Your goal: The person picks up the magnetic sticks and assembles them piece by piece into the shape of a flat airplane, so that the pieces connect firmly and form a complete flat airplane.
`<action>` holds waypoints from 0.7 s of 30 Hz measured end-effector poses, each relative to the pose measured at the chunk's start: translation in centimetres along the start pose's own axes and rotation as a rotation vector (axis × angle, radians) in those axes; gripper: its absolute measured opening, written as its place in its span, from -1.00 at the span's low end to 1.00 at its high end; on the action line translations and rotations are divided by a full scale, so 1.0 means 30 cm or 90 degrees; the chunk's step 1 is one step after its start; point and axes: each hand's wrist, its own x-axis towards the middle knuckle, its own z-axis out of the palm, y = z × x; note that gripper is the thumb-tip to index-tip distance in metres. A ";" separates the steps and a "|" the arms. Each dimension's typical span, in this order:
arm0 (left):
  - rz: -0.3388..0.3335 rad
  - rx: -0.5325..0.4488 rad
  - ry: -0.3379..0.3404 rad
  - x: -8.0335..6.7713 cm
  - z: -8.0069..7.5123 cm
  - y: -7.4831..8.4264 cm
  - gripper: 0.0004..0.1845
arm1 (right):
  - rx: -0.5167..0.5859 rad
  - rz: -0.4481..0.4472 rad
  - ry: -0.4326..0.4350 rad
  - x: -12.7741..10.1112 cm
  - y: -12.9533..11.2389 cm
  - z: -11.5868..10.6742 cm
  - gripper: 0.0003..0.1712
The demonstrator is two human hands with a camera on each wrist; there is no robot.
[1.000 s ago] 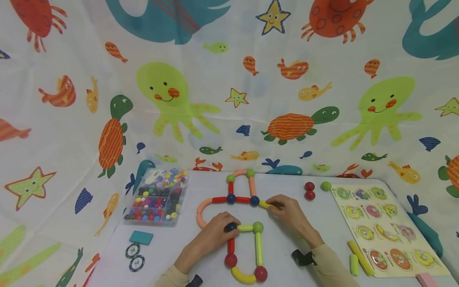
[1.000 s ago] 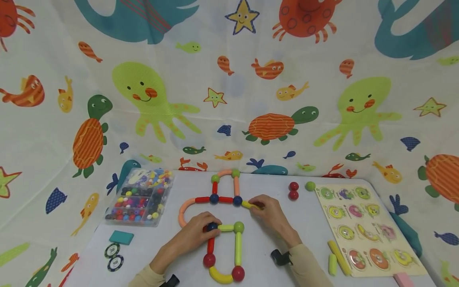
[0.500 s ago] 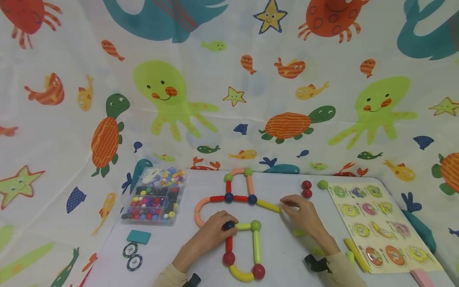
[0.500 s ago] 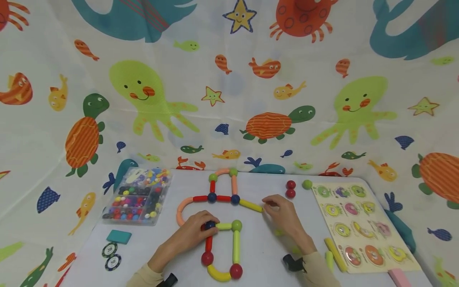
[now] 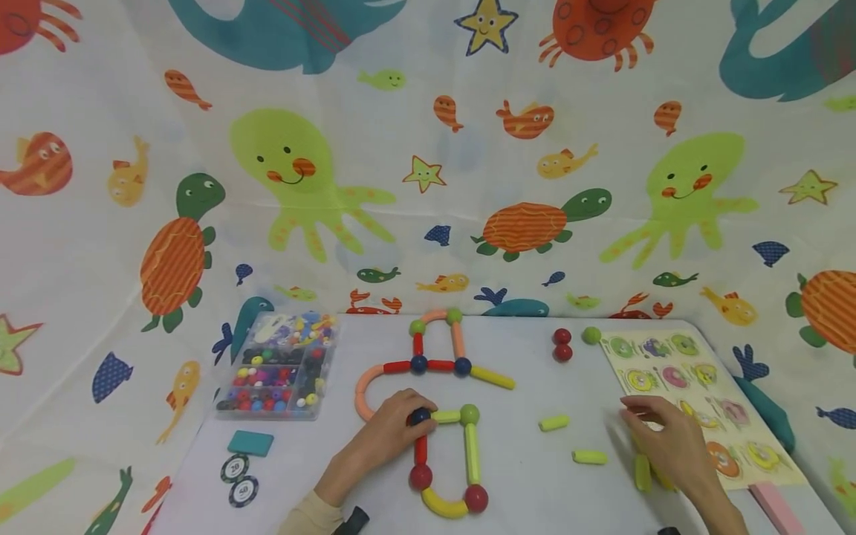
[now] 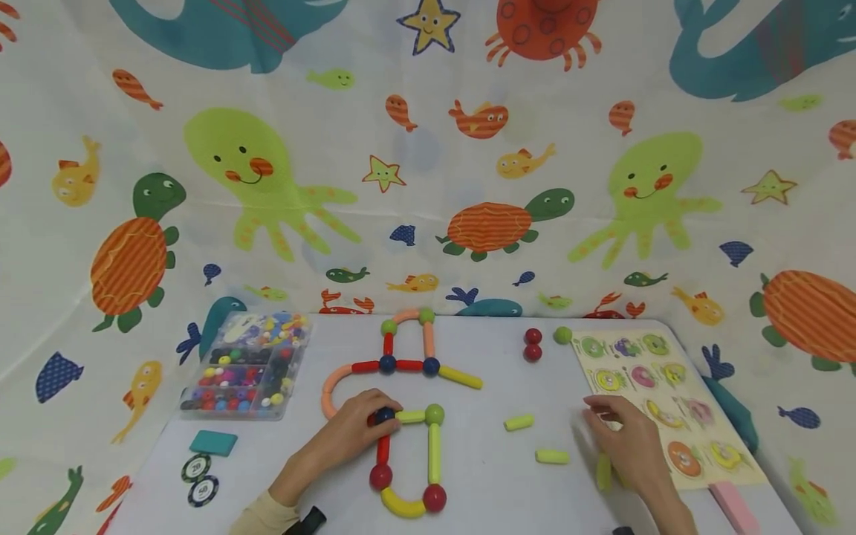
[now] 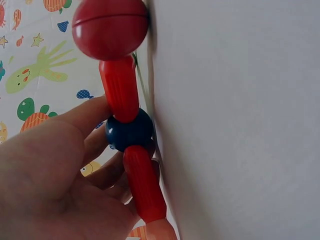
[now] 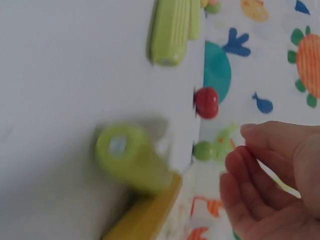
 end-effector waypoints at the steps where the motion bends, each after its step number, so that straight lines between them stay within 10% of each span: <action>1: 0.000 0.001 0.000 0.000 -0.001 0.000 -0.73 | -0.008 0.029 -0.016 -0.009 0.014 -0.015 -0.64; 6: 0.007 0.003 0.005 0.001 0.002 -0.003 -0.74 | -0.023 0.131 -0.098 -0.048 0.071 -0.064 -0.43; 21: 0.010 0.003 0.004 0.001 0.002 -0.004 -0.73 | -0.030 0.182 -0.196 -0.089 0.122 -0.055 -0.38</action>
